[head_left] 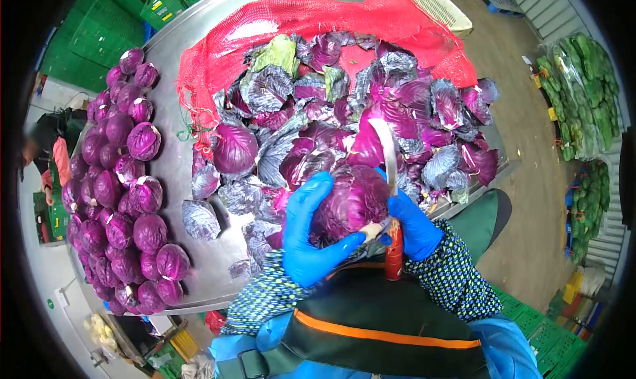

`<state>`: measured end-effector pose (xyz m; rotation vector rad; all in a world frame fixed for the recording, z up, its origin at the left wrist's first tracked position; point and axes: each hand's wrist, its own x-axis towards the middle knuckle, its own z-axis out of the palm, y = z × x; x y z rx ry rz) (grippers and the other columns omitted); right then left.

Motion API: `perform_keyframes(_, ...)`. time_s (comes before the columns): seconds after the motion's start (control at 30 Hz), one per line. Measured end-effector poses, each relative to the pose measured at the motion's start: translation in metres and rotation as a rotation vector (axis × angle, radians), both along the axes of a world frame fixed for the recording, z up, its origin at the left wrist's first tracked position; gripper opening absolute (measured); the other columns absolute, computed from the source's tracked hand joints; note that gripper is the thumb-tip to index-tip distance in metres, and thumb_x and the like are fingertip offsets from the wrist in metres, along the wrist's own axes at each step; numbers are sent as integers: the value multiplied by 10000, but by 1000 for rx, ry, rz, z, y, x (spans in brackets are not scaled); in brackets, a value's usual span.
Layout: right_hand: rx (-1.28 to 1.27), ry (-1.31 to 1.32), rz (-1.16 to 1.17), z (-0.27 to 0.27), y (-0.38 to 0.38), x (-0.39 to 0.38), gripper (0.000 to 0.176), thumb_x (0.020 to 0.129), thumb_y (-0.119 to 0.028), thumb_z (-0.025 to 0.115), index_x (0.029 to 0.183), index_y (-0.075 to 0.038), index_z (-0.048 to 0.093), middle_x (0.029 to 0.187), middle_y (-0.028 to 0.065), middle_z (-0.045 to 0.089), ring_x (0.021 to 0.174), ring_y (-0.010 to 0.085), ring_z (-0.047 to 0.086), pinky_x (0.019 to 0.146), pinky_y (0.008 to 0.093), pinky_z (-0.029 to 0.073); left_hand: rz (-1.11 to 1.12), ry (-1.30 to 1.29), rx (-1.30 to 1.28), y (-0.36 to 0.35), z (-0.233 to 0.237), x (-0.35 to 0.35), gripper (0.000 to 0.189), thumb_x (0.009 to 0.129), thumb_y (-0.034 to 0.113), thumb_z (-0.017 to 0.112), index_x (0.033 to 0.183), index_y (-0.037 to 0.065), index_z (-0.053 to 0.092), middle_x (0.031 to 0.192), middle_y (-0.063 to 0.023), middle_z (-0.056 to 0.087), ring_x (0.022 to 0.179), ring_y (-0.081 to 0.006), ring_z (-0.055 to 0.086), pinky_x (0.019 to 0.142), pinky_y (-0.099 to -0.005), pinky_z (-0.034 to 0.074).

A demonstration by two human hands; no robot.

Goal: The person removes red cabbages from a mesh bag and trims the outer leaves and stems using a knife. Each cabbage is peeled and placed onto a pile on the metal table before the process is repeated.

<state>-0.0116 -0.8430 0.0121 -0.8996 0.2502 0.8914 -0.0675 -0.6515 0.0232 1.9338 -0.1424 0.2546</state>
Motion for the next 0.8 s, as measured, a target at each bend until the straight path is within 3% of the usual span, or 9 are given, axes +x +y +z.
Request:
perform_keyframes(0.13,-81,-64,61,9,-12,-1,729,822,-204,590,1411,-72,182,990,54,559,699,93,556,629,240,489,-189,28,207,20,32,5,663,628,96,784,1223,4,507,1237,-186,512,1087,-285,538,960,-348,408)
perform_keyframes(0.33,146,71,93,-12,-15,-12,696,798,-283,610,1369,-53,284,1292,123,457,1105,232,526,922,382,456,-224,-330,602,30,21,4,329,824,161,620,1113,11,578,1028,-138,633,779,-201,639,614,-327,511)
perform_keyframes(0.47,600,410,12,-41,-34,-20,444,908,-249,437,1289,-22,419,1258,157,487,1150,269,489,1009,407,378,264,841,-1217,36,-10,25,162,856,126,560,936,-14,563,836,-100,625,735,-152,620,673,-275,519)
perform_keyframes(0.5,95,285,90,-25,-33,-15,562,889,-300,482,1354,-29,321,1275,153,473,1154,255,487,994,395,395,209,916,-1133,51,-46,20,215,861,128,554,1033,0,545,882,-92,633,764,-145,620,702,-267,511)
perform_keyframes(0.57,102,210,94,7,-26,-3,543,889,-310,484,1331,-23,355,1212,150,516,1094,240,526,949,377,430,168,876,-719,51,-57,13,422,846,142,585,1229,13,461,1104,-123,586,1005,-198,573,885,-329,450)
perform_keyframes(0.6,108,140,86,14,-23,5,526,889,-319,487,1308,-18,389,1149,147,559,1034,225,564,904,359,464,196,461,71,46,-46,5,613,803,161,646,1323,8,360,1282,-149,455,1194,-242,432,981,-377,359)
perform_keyframes(0.63,-34,-75,306,5,-28,21,487,881,-329,515,1248,-15,449,981,105,619,853,174,615,753,304,511,160,112,233,46,-19,9,752,732,185,719,1332,-20,316,1362,-217,322,1269,-340,319,1050,-437,246)
perform_keyframes(0.73,-357,-172,619,48,-4,46,374,879,-279,555,1146,-18,529,898,60,626,775,122,609,680,267,500,-403,112,216,20,55,17,932,584,235,812,1357,52,323,1403,-210,257,1305,-376,247,1045,-449,246)
perform_keyframes(0.8,-279,-227,311,35,13,36,405,876,-265,568,1177,3,528,1066,84,593,855,129,590,749,261,479,-376,133,178,12,25,17,928,583,198,806,1361,68,318,1404,-203,251,1317,-371,231,1051,-436,253)
